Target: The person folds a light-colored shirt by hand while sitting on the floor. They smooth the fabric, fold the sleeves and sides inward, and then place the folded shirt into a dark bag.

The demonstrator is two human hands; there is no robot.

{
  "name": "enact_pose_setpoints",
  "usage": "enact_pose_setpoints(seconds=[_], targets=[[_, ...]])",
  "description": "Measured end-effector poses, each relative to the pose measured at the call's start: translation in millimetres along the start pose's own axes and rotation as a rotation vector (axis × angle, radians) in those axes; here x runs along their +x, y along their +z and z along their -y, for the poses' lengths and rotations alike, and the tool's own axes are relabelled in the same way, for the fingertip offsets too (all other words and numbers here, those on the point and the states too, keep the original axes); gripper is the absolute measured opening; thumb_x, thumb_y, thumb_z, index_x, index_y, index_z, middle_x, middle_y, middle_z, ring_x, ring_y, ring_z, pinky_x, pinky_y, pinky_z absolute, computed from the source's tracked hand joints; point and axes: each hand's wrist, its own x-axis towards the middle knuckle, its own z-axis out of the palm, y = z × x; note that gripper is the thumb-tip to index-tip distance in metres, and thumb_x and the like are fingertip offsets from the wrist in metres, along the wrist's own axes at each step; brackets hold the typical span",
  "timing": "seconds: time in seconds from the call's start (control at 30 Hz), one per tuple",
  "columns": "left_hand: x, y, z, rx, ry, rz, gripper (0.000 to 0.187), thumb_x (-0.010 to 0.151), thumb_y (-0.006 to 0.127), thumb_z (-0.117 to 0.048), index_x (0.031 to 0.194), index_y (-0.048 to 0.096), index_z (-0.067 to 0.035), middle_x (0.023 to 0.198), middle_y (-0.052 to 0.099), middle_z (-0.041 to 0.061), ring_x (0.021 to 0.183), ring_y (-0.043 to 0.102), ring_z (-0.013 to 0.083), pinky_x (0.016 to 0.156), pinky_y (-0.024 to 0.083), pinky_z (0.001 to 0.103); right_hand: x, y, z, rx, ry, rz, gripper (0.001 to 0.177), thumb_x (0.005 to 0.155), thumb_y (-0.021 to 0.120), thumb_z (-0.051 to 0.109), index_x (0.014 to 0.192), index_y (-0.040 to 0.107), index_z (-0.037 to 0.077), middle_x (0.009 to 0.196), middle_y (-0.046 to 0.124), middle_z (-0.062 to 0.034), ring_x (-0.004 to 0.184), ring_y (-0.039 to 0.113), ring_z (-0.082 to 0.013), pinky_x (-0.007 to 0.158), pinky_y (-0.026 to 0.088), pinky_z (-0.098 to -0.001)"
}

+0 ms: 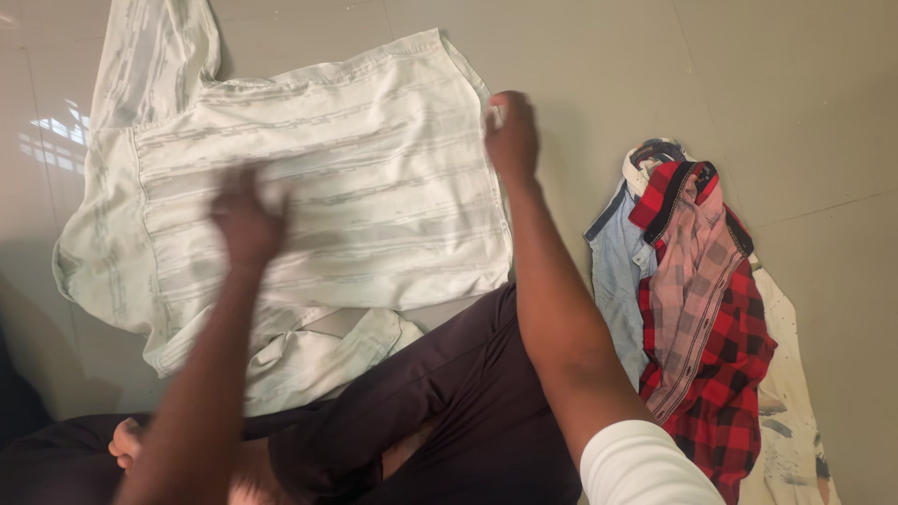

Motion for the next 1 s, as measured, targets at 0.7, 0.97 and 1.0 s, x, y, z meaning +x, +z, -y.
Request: enact_pose_setpoints(seconds=[0.7, 0.97, 1.0], targets=[[6.3, -58.9, 149.6, 0.208, -0.446, 0.181, 0.092, 0.095, 0.036, -0.080, 0.162, 0.032, -0.017, 0.166, 0.021, 0.026, 0.151, 0.010, 0.0533, 0.115, 0.002, 0.074, -2.6, 54.5, -2.3, -0.556, 0.061, 0.336, 0.069, 0.110, 0.034, 0.058, 0.164, 0.030, 0.016, 0.171, 0.022, -0.0134, 0.157, 0.017, -0.0373, 0.119, 0.008, -0.0718], [100.5, -17.0, 160.8, 0.064, -0.203, 0.131, 0.073, 0.101, 0.043, -0.064, 0.158, 0.037, -0.019, 0.171, 0.023, 0.013, 0.160, 0.011, 0.0423, 0.124, 0.006, 0.065, -9.0, 54.8, 57.9, -0.351, -0.190, 0.440, 0.063, 0.111, 0.034, 0.052, 0.164, 0.032, 0.017, 0.173, 0.022, -0.0129, 0.160, 0.017, -0.0356, 0.123, 0.012, -0.0663], [109.6, -17.1, 157.6, 0.044, -0.206, 0.169, 0.078, 0.096, 0.045, -0.068, 0.159, 0.035, -0.022, 0.171, 0.017, 0.013, 0.156, 0.006, 0.0441, 0.119, 0.002, 0.066, -10.6, 57.5, 65.8, -0.362, -0.168, 0.477, 0.064, 0.110, 0.035, 0.053, 0.164, 0.030, 0.018, 0.172, 0.021, -0.0133, 0.158, 0.016, -0.0354, 0.122, 0.012, -0.0662]])
